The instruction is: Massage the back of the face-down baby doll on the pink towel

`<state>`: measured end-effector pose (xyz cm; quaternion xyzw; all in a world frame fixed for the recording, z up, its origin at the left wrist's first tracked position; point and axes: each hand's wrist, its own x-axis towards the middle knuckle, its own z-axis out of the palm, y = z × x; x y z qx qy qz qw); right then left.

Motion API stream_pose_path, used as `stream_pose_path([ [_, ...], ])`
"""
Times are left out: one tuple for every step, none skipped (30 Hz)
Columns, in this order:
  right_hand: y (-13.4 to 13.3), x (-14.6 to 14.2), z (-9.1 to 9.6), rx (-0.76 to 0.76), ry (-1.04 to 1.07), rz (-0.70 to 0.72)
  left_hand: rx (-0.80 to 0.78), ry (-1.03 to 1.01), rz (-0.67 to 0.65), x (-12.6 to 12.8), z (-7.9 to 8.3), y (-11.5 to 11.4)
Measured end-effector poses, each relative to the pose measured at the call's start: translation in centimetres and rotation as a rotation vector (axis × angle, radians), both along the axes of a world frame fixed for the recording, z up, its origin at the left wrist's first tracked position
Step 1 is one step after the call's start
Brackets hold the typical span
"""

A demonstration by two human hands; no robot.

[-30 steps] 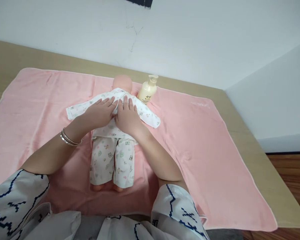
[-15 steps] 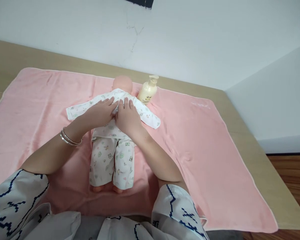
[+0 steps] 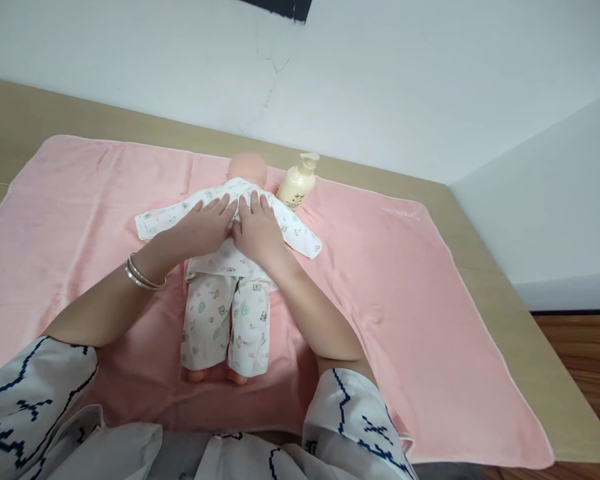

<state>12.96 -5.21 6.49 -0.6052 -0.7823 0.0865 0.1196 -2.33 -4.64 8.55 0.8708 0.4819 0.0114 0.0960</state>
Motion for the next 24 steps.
stream_pose_path([
  [-0.7, -0.4, 0.2, -0.012, -0.022, 0.006, 0.012, 0.033, 0.011, 0.1, 0.4, -0.9],
  [-1.2, -0.7, 0.4, -0.018, -0.038, 0.011, 0.02, 0.057, 0.022, 0.2, 0.8, -1.6],
  [-1.4, -0.8, 0.6, -0.02, -0.046, 0.012, 0.02, 0.067, 0.024, 0.3, 1.0, -1.8],
  [-1.4, -0.7, 0.6, -0.02, -0.043, 0.012, 0.017, 0.062, 0.013, 0.2, 1.1, -1.7],
  [-1.0, -0.4, 0.6, -0.018, -0.029, 0.013, 0.012, 0.041, -0.002, 0.1, 1.1, -1.3],
  [-0.4, 0.0, 0.5, -0.01, -0.004, 0.016, 0.009, 0.006, -0.013, 0.0, 0.9, -0.5],
  [0.3, 0.4, 0.4, 0.003, 0.026, 0.019, 0.009, -0.035, -0.014, -0.2, 0.5, 0.4],
  [1.1, 0.8, 0.2, 0.018, 0.058, 0.021, 0.01, -0.073, -0.004, -0.3, 0.2, 1.3],
  [1.7, 1.2, -0.1, 0.034, 0.085, 0.016, 0.007, -0.102, 0.018, -0.4, -0.2, 2.0],
  [2.2, 1.3, -0.3, 0.044, 0.101, 0.005, -0.002, -0.118, 0.051, -0.5, -0.5, 2.6],
  [2.3, 1.3, -0.5, 0.044, 0.104, -0.013, -0.015, -0.12, 0.079, -0.5, -0.7, 2.8],
  [2.1, 1.1, -0.7, 0.036, 0.095, -0.034, -0.028, -0.109, 0.089, -0.4, -0.8, 2.7],
  [1.7, 0.8, -0.8, 0.02, 0.074, -0.053, -0.039, -0.091, 0.081, -0.3, -0.8, 2.3],
  [1.0, 0.4, -0.8, 0.008, 0.047, -0.063, -0.043, -0.069, 0.064, -0.2, -0.6, 1.7],
  [0.2, -0.1, -0.7, 0.003, 0.02, -0.067, -0.041, -0.047, 0.046, -0.1, -0.4, 1.0],
  [-0.6, -0.5, -0.6, 0.004, -0.004, -0.062, -0.035, -0.026, 0.03, 0.0, -0.2, 0.2],
  [-1.2, -0.8, -0.4, 0.007, -0.024, -0.053, -0.026, -0.012, 0.022, 0.1, 0.1, -0.4],
  [-1.5, -0.9, -0.2, 0.006, -0.036, -0.04, -0.016, -0.009, 0.021, 0.2, 0.3, -0.8],
  [-1.5, -0.7, 0.0, 0.0, -0.039, -0.025, -0.006, -0.016, 0.022, 0.2, 0.4, -1.0],
  [-1.2, -0.5, 0.2, -0.013, -0.034, -0.012, -0.001, -0.029, 0.021, 0.3, 0.3, -0.8],
  [-0.6, 0.0, 0.3, -0.024, -0.019, -0.002, -0.001, -0.048, 0.022, 0.3, 0.2, -0.4],
  [0.1, 0.5, 0.3, -0.031, 0.002, 0.005, -0.006, -0.073, 0.031, 0.3, -0.1, 0.3],
  [0.9, 1.0, 0.3, -0.03, 0.027, 0.011, -0.017, -0.102, 0.05, 0.3, -0.4, 1.0],
  [1.6, 1.5, 0.2, -0.025, 0.048, 0.015, -0.032, -0.131, 0.073, 0.2, -0.8, 1.8],
])
